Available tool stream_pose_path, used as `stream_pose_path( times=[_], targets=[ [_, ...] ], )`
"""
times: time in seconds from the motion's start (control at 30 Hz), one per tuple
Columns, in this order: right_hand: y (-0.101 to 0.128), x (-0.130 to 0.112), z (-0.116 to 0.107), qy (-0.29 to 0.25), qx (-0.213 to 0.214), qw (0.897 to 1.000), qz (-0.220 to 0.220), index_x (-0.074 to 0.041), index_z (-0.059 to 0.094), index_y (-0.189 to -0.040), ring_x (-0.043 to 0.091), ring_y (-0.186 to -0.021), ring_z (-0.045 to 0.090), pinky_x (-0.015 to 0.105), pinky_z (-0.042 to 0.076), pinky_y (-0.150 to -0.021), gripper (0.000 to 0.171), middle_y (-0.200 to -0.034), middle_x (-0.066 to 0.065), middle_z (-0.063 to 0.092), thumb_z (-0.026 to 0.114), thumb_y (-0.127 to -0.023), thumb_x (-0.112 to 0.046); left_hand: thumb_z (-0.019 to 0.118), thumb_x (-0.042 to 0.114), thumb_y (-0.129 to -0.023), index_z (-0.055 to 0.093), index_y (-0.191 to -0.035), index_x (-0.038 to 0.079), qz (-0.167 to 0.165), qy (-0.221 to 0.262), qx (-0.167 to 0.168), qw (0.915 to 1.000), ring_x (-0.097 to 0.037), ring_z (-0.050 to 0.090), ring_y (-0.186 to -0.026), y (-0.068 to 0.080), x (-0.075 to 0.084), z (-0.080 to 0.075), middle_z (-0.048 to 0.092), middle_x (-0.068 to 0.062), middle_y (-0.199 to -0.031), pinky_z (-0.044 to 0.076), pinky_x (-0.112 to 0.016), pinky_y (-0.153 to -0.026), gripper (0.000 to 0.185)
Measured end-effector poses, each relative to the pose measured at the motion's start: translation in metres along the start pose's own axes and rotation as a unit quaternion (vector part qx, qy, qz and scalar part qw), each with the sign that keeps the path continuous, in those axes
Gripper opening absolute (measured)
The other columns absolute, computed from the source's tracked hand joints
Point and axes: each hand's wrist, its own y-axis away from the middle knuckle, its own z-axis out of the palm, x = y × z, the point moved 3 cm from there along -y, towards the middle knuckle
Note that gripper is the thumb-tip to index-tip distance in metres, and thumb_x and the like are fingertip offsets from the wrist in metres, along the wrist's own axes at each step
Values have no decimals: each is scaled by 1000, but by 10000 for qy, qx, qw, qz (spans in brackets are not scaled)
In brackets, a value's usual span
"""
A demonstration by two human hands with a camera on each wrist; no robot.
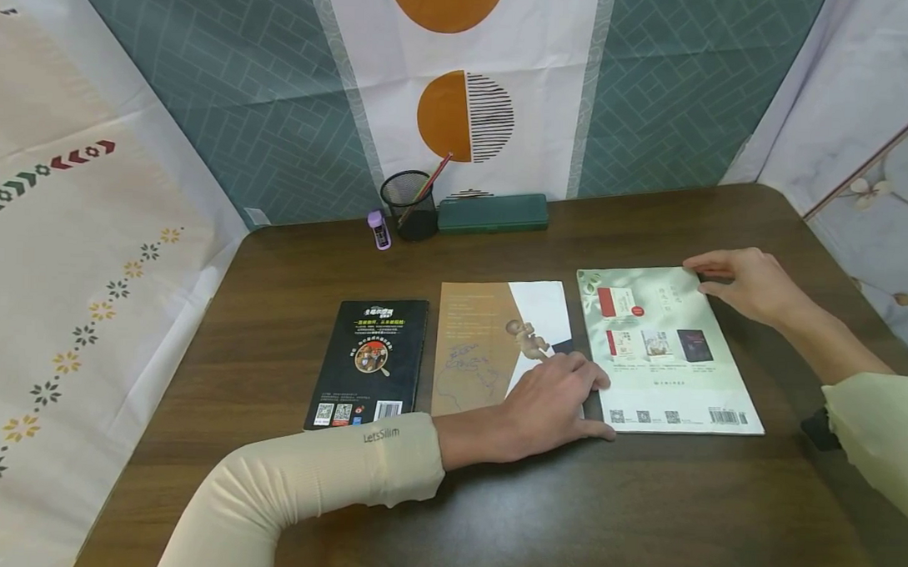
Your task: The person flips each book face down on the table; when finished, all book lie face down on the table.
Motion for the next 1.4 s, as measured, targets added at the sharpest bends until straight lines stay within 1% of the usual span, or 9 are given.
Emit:
stream_pose_path(
  times=[0.2, 0.4, 0.7, 1.0, 1.13, 1.23, 1.33, 1.4],
  targets=[
    [0, -1, 0, 5, 23, 10000, -17, 10, 60, -140, 60, -131, 52, 71, 43, -104, 41, -143, 40, 54, 67, -100, 3, 92, 57, -79, 73, -123, 18, -41, 57, -9, 10000, -7, 59, -98, 0, -1, 0, 69, 7, -115, 46, -15, -75, 61],
    [1, -1, 1, -42, 9, 10000, 20, 10, 60, -140, 60, -132, 51, 71, 42, -105, 41, -144, 40, 53, 68, -101, 3, 91, 57, -80, 74, -123, 20, -45, 126, -153, 9998, -5, 57, -97, 0, -2, 1, 67, 9, -114, 45, -15, -72, 60],
    [2, 0, 1, -72, -2, 10000, 12, 10, 60, -141, 60, -132, 51, 70, 43, -104, 41, -144, 40, 53, 68, -101, 3, 90, 58, -81, 73, -124, 19, 45, 145, -208, 9997, -4, 54, -91, -1, -3, 2, 67, 9, -112, 41, -14, -68, 60],
    [2, -1, 1, -59, -28, 10000, 32, 11, 60, -141, 60, -132, 51, 71, 42, -104, 41, -144, 40, 53, 67, -101, 2, 89, 60, -80, 73, -123, 21, 77, 178, -217, 9996, -2, 54, -93, -3, -5, 1, 66, 10, -112, 42, -13, -70, 60],
    [2, -5, 0, 39, -162, 9998, 78, 10, 56, -145, 61, -135, 47, 72, 40, -105, 47, -148, 41, 49, 68, -101, 0, 88, 59, -82, 73, -127, 19, 236, 479, -335, 9980, 1, 54, -95, -2, -10, -2, 65, 11, -114, 41, -11, -73, 61],
    [4, -9, -1, 133, -233, 9995, 152, 7, 49, -152, 63, -137, 42, 75, 38, -105, 57, -152, 42, 43, 70, -101, -6, 87, 55, -86, 71, -135, 17, 367, 879, -522, 9941, 0, 54, -102, 0, -18, -9, 66, 9, -122, 42, -11, -79, 64],
    [6, -18, 1, 97, -247, 9995, 194, 1, 40, -161, 65, -139, 38, 78, 37, -104, 71, -157, 41, 37, 74, -101, -15, 85, 50, -89, 65, -144, 15, 388, 1346, -644, 9880, -3, 56, -116, 5, -33, -20, 65, 5, -137, 44, -14, -94, 68],
    [9, -26, 5, 8, -268, 9995, 171, -4, 34, -165, 65, -141, 36, 79, 35, -105, 81, -160, 39, 34, 78, -99, -23, 86, 46, -90, 61, -149, 15, 331, 1666, -623, 9835, -8, 57, -124, 10, -46, -29, 62, 3, -145, 46, -20, -101, 71]
  ],
)
